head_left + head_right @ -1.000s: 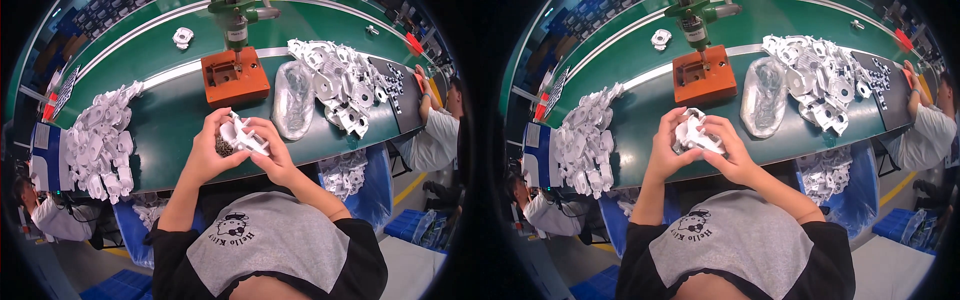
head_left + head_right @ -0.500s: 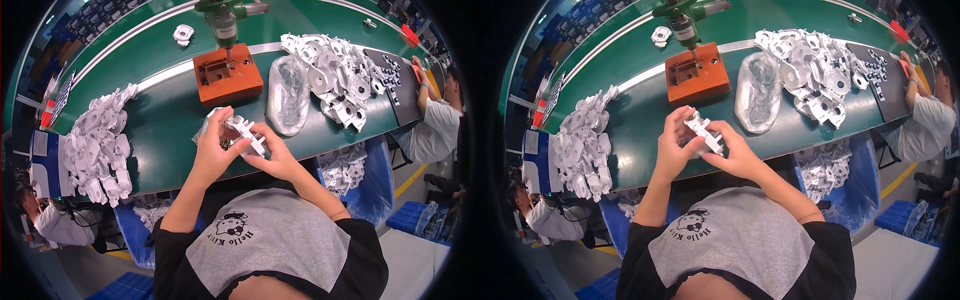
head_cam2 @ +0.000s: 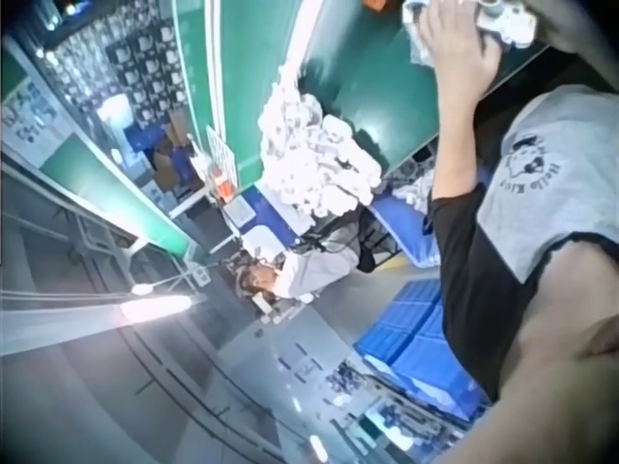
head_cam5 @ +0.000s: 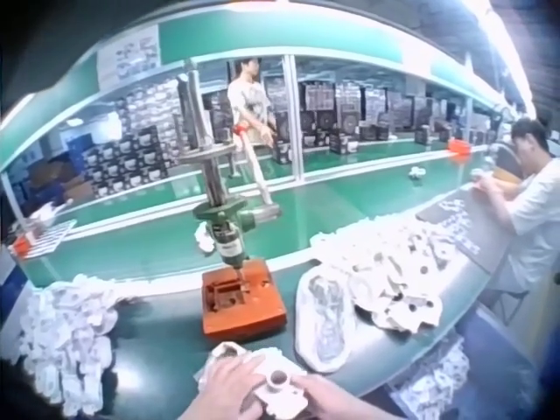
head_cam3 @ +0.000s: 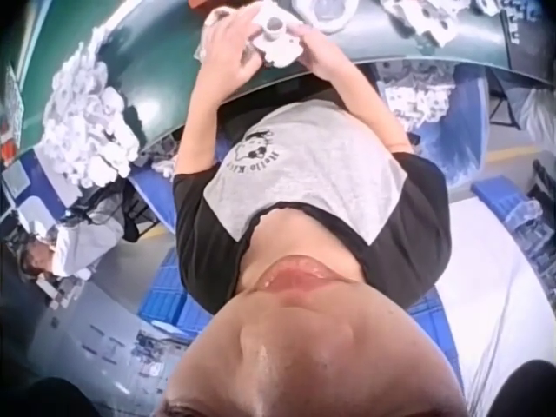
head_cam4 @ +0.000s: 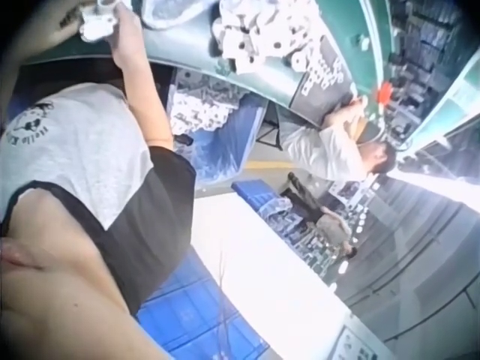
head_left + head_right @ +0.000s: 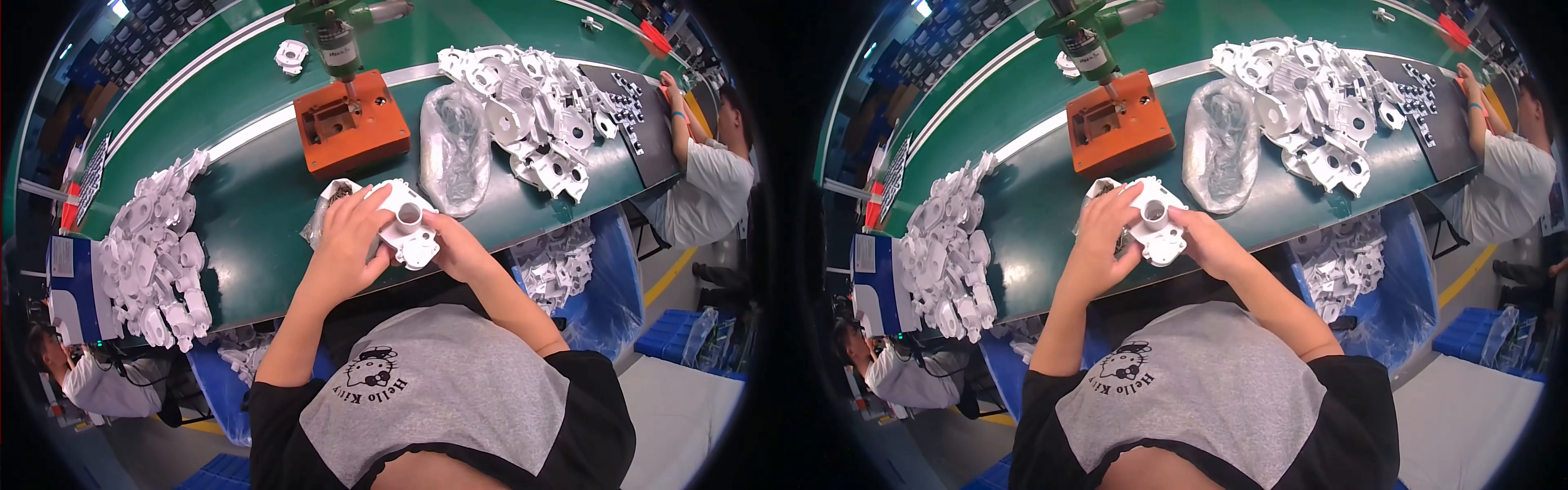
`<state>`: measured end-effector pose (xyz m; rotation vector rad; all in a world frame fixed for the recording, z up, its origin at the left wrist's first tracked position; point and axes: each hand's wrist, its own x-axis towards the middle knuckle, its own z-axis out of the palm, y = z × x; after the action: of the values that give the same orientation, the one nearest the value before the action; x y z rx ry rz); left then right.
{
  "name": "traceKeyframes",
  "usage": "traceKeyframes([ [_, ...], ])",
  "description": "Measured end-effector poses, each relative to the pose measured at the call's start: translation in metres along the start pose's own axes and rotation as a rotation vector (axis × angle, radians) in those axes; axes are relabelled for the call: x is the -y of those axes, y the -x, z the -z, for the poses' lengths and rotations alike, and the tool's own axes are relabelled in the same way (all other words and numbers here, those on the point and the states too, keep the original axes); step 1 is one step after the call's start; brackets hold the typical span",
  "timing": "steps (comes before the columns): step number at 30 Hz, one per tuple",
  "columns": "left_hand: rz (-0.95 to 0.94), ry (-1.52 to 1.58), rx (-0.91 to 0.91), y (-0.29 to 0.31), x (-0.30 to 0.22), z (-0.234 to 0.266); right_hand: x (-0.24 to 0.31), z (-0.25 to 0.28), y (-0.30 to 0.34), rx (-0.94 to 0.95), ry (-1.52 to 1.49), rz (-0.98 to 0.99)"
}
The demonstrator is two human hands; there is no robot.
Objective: Using a manual press to attach metal eyelets or similar components into white shoe upper parts on an industrial assembly line.
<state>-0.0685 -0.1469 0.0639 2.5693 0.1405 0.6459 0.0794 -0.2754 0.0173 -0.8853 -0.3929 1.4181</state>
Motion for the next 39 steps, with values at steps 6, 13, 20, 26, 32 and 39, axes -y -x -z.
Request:
traceKeyframes([
  [6, 0.051, 0.098, -0.023, 0.004, 0.009, -0.002, 0.017, 0.008, 0.005, 0.140, 0.293, -0.156],
  [13, 0.341, 0.261, -0.165, 0.021, 0.008, 0.006, 0.056, 0.066, -0.030, -0.583, 1.051, 0.553],
  [20, 0.378, 0.306, -0.193, 0.027, 0.010, 0.006, 0.052, 0.095, -0.072, -0.641, 1.437, 0.746],
  [26, 0.365, 0.321, -0.198, 0.027, 0.012, 0.005, 0.059, 0.080, -0.080, -0.663, 1.683, 0.545],
  [32, 0.396, 0.347, -0.223, 0.030, 0.016, 0.006, 0.063, 0.082, -0.079, -0.560, 1.729, 0.497],
  [39, 0.362, 0.276, -0.226, 0.025, 0.016, 0.009, 0.062, 0.074, -0.080, -0.651, 1.815, 0.358],
])
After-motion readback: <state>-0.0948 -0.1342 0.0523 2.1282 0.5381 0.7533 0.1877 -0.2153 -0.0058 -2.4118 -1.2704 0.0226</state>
